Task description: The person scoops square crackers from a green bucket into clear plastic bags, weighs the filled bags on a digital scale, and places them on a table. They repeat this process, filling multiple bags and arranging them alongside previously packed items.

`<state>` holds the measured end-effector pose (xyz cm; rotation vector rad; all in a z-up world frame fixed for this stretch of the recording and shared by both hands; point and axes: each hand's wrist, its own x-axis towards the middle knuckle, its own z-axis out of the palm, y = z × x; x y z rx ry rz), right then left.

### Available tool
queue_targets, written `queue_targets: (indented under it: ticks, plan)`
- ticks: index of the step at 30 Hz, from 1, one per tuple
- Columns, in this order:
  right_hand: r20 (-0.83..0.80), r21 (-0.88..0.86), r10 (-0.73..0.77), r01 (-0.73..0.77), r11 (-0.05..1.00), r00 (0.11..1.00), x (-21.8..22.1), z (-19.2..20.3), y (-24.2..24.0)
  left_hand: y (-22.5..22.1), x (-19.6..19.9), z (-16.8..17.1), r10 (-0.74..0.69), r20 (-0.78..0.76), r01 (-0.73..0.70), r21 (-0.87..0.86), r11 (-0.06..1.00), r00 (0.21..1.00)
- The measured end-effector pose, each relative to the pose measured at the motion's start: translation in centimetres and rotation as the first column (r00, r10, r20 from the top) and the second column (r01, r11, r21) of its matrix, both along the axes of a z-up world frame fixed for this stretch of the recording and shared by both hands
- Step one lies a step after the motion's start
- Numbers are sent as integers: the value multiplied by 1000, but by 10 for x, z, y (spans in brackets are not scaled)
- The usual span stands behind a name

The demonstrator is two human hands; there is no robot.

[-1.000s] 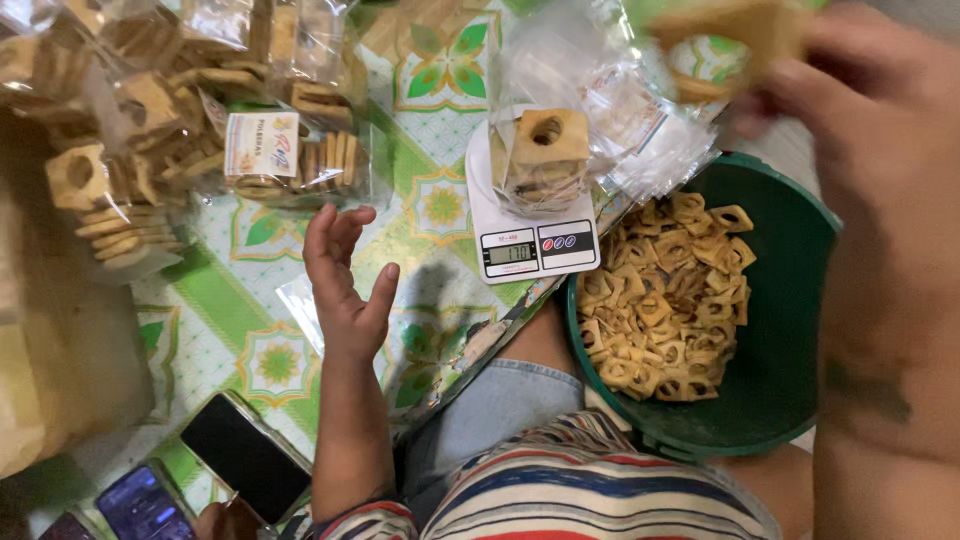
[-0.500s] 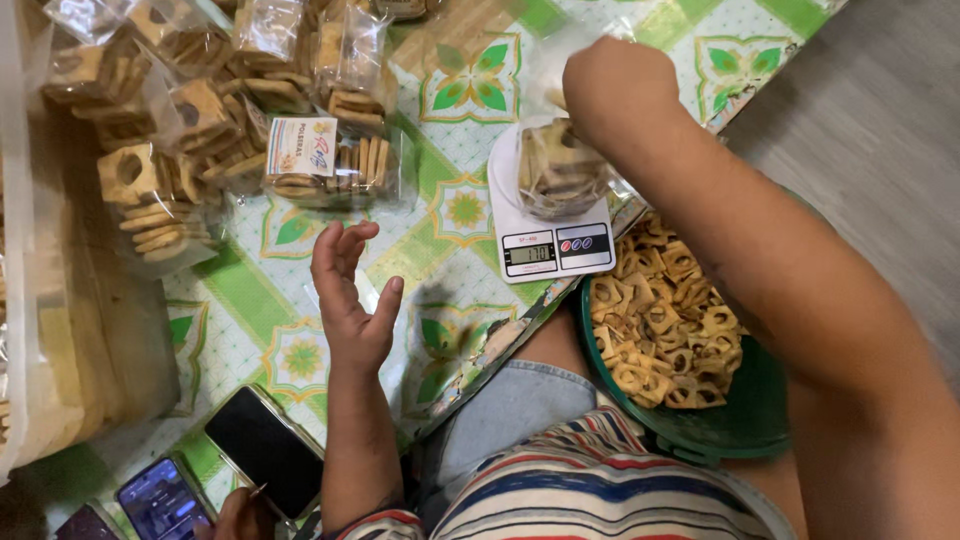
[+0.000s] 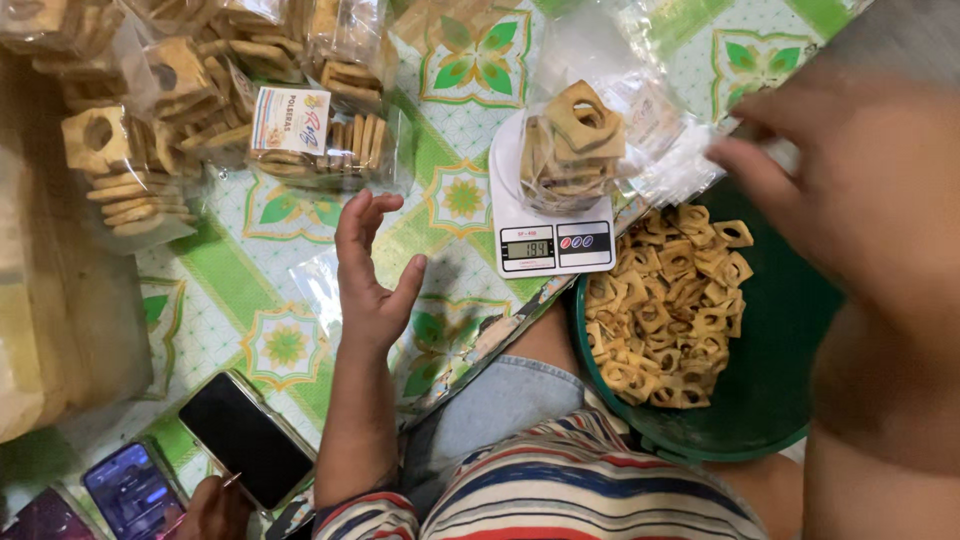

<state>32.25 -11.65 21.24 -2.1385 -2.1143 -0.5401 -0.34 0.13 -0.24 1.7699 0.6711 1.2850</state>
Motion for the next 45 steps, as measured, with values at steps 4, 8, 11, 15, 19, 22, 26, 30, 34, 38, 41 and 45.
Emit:
queue_targets:
  ticks: [4, 8, 11, 15, 19, 22, 26, 30, 34, 38, 41, 45]
  plan:
    - [-253, -34, -143, 139, 990, 957, 16, -16, -47, 1, 8, 0, 4, -24, -4, 33, 999, 1000]
    - [-227, -64, -212, 203, 977, 950, 34, -42, -78, 3, 15, -5, -51, 25, 50, 46, 998, 998]
    - [-158, -159, -315, 290, 944, 936, 49, -61, -102, 1, 19, -6, -56, 30, 55, 42, 998, 998]
    - [-274, -175, -393, 356, 918, 878, 61, -100, -139, 12, 31, 7, -96, -124, 114, 146, 983, 988]
    - [-145, -372, -538, 458, 808, 831, 69, -135, -166, 61, 105, 28, -158, -220, 211, 244, 947, 963]
    - [-170, -425, -594, 485, 764, 787, 77, -162, -177, 92, 165, 44, -285, -163, 287, -13, 958, 945]
    - [-92, -593, -794, 608, 528, 601, 89, -192, -189, 142, 217, 35, -381, -293, 382, -57, 922, 877]
    - [-80, -582, -796, 620, 526, 601, 100, -216, -199, 235, 260, 18, -280, -62, 280, -2, 960, 958]
    - [-232, -533, -767, 582, 615, 598, 104, -228, -192, 334, 264, -14, -96, -101, 95, -13, 995, 990]
    - [-447, -344, -584, 473, 811, 677, 114, -240, -147, 435, 239, -56, -170, 167, 195, -146, 970, 971]
    - [-583, 148, -75, 196, 969, 809, 126, -261, -80, 483, 205, -58, 181, -23, -175, 158, 972, 983]
    - [-532, 203, 21, 103, 974, 847, 146, -288, 23, 472, 177, -35, 384, -108, -369, 135, 920, 917]
